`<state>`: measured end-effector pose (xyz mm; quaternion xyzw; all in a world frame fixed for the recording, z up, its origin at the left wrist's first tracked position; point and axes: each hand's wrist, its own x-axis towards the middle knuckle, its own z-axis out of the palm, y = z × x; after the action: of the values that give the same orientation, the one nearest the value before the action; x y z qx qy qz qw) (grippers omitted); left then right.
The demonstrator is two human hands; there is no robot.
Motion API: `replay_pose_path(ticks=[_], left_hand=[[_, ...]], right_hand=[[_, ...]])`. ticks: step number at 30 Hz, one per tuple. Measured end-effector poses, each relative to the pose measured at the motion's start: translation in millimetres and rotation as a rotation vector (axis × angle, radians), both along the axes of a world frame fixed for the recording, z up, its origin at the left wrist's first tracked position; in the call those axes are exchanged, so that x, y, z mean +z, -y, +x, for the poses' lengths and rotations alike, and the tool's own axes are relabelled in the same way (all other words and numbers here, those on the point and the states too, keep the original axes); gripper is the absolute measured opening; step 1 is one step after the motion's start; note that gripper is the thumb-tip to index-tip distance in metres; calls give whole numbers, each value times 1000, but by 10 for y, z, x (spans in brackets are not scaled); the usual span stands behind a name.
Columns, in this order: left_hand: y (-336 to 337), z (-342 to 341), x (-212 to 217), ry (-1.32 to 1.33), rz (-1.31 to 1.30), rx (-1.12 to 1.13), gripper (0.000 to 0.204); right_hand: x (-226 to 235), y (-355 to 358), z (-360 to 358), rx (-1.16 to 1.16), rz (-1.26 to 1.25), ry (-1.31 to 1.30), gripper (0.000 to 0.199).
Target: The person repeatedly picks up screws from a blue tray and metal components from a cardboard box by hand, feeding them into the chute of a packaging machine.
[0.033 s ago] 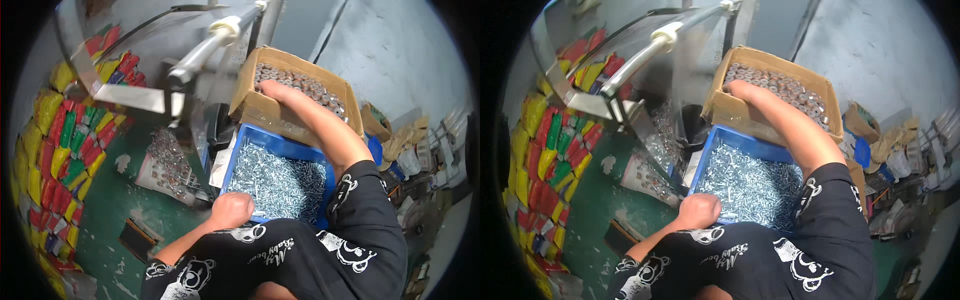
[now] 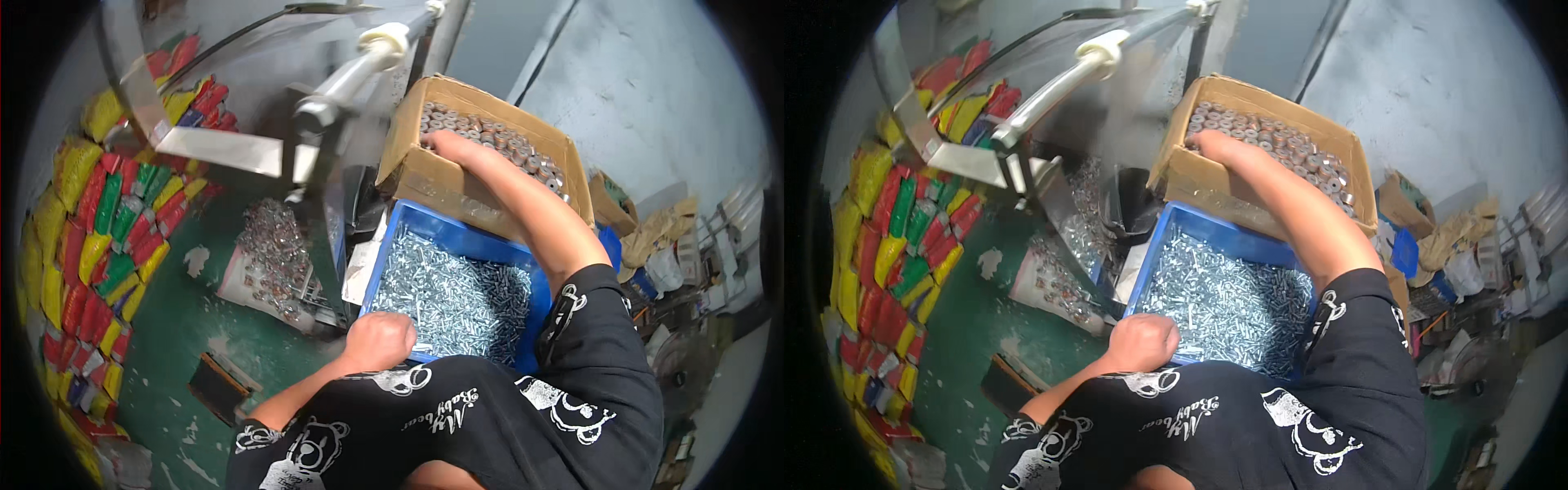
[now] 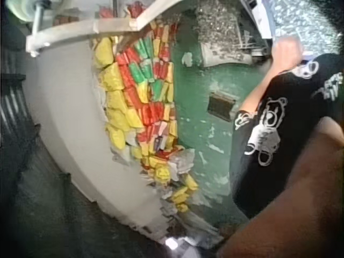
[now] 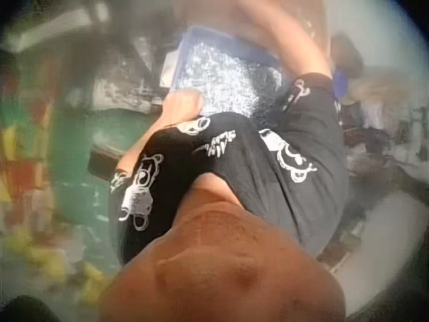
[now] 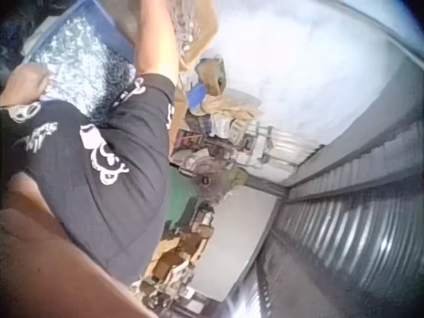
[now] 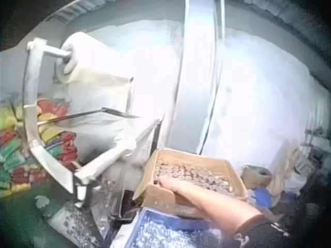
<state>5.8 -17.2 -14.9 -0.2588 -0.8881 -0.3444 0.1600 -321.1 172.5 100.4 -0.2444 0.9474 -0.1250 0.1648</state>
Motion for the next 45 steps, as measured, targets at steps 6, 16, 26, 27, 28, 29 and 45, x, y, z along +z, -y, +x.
replay_pose_path(ticks=[6, 16, 26, 27, 28, 29, 45], left_hand=[[-11, -7, -36, -47, -10, -31, 20], [-11, 15, -13, -28, -53, 15, 22], [-53, 1, 44, 3, -188, 25, 24], [-28, 4, -38, -14, -166, 45, 21], [-28, 13, -34, -20, -189, 61, 20], [-54, 13, -17, -31, -210, 72, 19], [-182, 62, -19, -78, -306, 146, 24]], right_hand=[[-67, -248, -71, -37, -101, -299, 52], [-55, 628, 1275, -104, -523, -126, 49], [-1159, -555, 1894, 48, -492, -320, 38], [-1191, -791, 2115, 88, -283, -277, 39], [-1249, -1007, 2296, 44, -39, -68, 39], [-1337, -1200, 2430, 51, 130, 182, 46], [-1922, -1649, 2508, 20, -62, -81, 17]])
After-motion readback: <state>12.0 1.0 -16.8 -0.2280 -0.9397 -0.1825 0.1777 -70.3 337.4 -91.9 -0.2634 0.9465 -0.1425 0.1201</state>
